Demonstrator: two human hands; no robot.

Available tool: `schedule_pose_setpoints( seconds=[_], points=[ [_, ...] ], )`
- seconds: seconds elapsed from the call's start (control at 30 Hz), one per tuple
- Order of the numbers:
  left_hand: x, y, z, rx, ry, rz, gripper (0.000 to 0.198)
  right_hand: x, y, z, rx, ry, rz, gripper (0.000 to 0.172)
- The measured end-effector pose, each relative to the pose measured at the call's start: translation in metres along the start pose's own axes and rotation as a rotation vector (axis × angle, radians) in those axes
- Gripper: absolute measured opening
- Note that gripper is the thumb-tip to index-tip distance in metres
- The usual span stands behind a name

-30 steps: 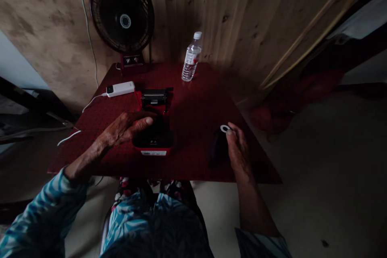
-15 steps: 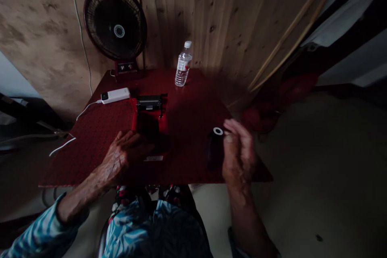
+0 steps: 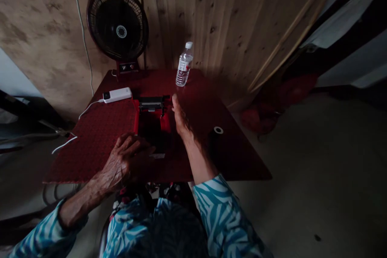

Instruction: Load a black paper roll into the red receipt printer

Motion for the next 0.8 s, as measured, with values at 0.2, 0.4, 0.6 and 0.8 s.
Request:
schedule_pose_setpoints(
  seconds=[0.2,0.4,0.6,0.8],
  points=[
    [-0.001,0.001,-0.004,-0.023,0.036,-0.006,0.035,-0.048,0.017,0.003,0.009,-0.028,0.023,0.027],
    [0.001,0.012,-0.071,-0.178,0.683,0.221,0.031,-0.063,0.016,0.022,0.144,-0.196,0.049,0.035],
    [-0.008,-0.024,-0.100,-0.592,1.120,0.144,0.061,-0.064,0.012,0.028,0.196,-0.284,0.064,0.038],
    [-0.010,-0.034,-0.092,-0.753,1.107,0.162,0.061,-0.070,0.009,0.030,0.219,-0.310,0.054,0.041]
  ],
)
Point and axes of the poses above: each hand's wrist, its own x-axis towards the middle knuckle, its own y-axis out of the back of the hand, z = x × y, the point moved 7 cm from there along x, towards the middle knuckle, and after that the axes turned 14 degrees about z, right-handed, at the moved point
